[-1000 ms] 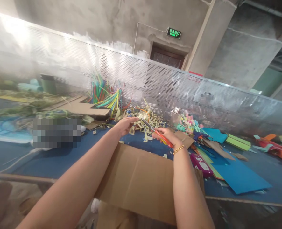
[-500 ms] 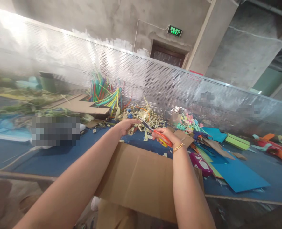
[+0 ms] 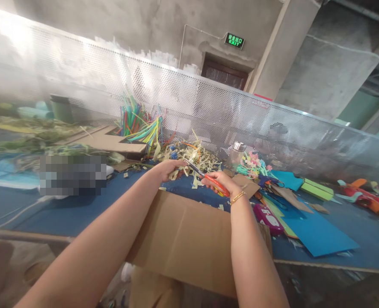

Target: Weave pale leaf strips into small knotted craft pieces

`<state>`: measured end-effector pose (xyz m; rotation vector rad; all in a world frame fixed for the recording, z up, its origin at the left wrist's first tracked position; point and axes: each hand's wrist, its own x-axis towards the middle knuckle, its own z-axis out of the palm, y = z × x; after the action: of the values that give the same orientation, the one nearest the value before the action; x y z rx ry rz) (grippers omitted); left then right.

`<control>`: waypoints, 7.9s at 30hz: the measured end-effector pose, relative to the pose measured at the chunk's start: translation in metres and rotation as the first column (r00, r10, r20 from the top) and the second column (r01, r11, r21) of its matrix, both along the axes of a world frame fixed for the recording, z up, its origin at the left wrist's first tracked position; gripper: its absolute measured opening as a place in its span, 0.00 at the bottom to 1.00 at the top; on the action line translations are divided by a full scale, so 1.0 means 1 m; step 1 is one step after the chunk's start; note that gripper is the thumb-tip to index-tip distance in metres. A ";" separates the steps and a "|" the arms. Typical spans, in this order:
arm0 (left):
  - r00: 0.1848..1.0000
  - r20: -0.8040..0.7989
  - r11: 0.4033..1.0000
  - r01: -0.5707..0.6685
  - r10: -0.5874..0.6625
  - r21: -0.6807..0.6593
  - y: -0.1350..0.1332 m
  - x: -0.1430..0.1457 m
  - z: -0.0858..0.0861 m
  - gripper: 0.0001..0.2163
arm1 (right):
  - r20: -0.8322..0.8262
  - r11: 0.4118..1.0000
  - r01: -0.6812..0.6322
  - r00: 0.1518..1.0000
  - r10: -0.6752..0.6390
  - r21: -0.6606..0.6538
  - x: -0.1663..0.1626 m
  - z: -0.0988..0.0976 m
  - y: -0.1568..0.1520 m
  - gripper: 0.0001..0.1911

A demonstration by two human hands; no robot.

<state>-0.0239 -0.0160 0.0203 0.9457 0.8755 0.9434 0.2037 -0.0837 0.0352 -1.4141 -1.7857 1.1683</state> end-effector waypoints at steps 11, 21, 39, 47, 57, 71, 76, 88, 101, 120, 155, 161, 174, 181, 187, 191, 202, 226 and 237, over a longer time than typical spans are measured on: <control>0.999 0.036 0.999 -0.023 0.024 -0.047 -0.006 0.001 0.002 0.04 | -0.070 0.999 0.038 0.997 -0.037 0.027 -0.001 -0.004 -0.003 0.16; 0.994 0.111 0.998 0.008 -0.015 0.060 -0.016 0.011 0.001 0.11 | -0.501 0.933 0.348 0.826 -0.259 0.091 -0.025 -0.019 0.020 0.29; 0.997 -0.023 0.982 0.082 -0.079 0.171 -0.026 0.024 -0.002 0.13 | -0.691 0.930 0.337 0.707 -0.147 0.146 -0.042 -0.018 0.020 0.25; 0.996 0.082 0.982 0.015 -0.031 0.191 -0.023 0.024 0.000 0.10 | -0.746 0.916 0.382 0.644 -0.166 0.126 -0.041 -0.019 0.024 0.27; 0.885 0.366 0.909 -0.374 0.289 0.185 -0.008 0.002 0.006 0.12 | -0.501 0.999 0.041 0.865 -0.041 -0.011 -0.014 0.001 -0.009 0.19; 0.887 0.383 0.939 -0.323 0.257 0.117 -0.010 0.007 0.009 0.11 | -0.366 0.995 0.092 0.925 -0.098 -0.034 -0.031 -0.009 -0.002 0.22; 0.925 0.304 0.946 -0.285 0.228 0.157 -0.012 0.010 0.008 0.12 | -0.376 0.991 0.137 0.918 -0.128 -0.002 -0.034 -0.011 -0.001 0.24; 0.874 0.214 0.827 -0.482 0.435 0.288 -0.004 0.005 0.000 0.16 | -0.366 0.982 0.185 0.917 -0.159 0.039 -0.044 -0.001 -0.018 0.27; 0.839 0.178 0.788 -0.545 0.515 0.286 -0.010 0.006 0.004 0.16 | -0.335 0.986 0.161 0.928 -0.165 -0.040 -0.053 -0.003 -0.019 0.28; 0.925 0.132 0.881 -0.380 0.356 0.282 0.002 0.009 -0.006 0.17 | -0.340 0.982 0.187 0.923 -0.182 -0.018 -0.054 -0.002 -0.019 0.27; 0.949 0.218 0.943 -0.271 0.228 0.193 -0.012 0.014 0.004 0.16 | -0.558 0.888 0.429 0.783 -0.275 0.166 -0.049 -0.011 0.005 0.28; 0.994 0.106 0.959 -0.046 0.017 0.279 -0.023 0.023 0.003 0.15 | -0.636 0.872 0.413 0.753 -0.165 0.263 -0.051 -0.014 0.011 0.31; 0.992 -0.028 0.892 -0.100 0.125 0.440 -0.023 0.028 0.001 0.14 | -0.659 0.888 0.392 0.738 -0.146 0.242 -0.055 -0.014 0.009 0.26; 0.932 -0.192 0.605 -0.036 0.308 0.796 -0.017 0.025 0.001 0.05 | -0.666 0.879 0.438 0.714 -0.215 0.186 -0.051 -0.013 0.010 0.26; 0.847 -0.229 0.506 -0.054 0.479 0.861 -0.025 0.017 0.008 0.03 | -0.675 0.907 0.396 0.710 -0.201 0.147 -0.047 -0.013 0.010 0.27; 0.823 -0.216 0.482 -0.079 0.525 0.873 -0.026 0.016 0.009 0.05 | -0.685 0.906 0.405 0.695 -0.218 0.122 -0.046 -0.014 0.011 0.27; 0.902 -0.234 0.693 -0.093 0.362 0.715 -0.011 0.013 0.003 0.23 | -0.759 0.867 0.480 0.613 -0.222 0.134 -0.040 -0.010 0.011 0.26; 1.000 -0.009 0.931 0.005 -0.002 0.366 -0.036 0.047 -0.001 0.13 | -0.849 0.865 0.484 0.505 -0.153 0.132 -0.063 -0.018 0.023 0.27; 0.872 0.337 0.855 -0.449 0.356 0.259 -0.014 0.022 0.003 0.17 | -0.567 0.973 0.231 0.802 -0.187 0.006 -0.046 0.012 -0.027 0.23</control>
<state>-0.0020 -0.0298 0.0237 0.8925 0.6970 1.5924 0.1578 -0.1108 0.0473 -1.0380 -1.2082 1.2240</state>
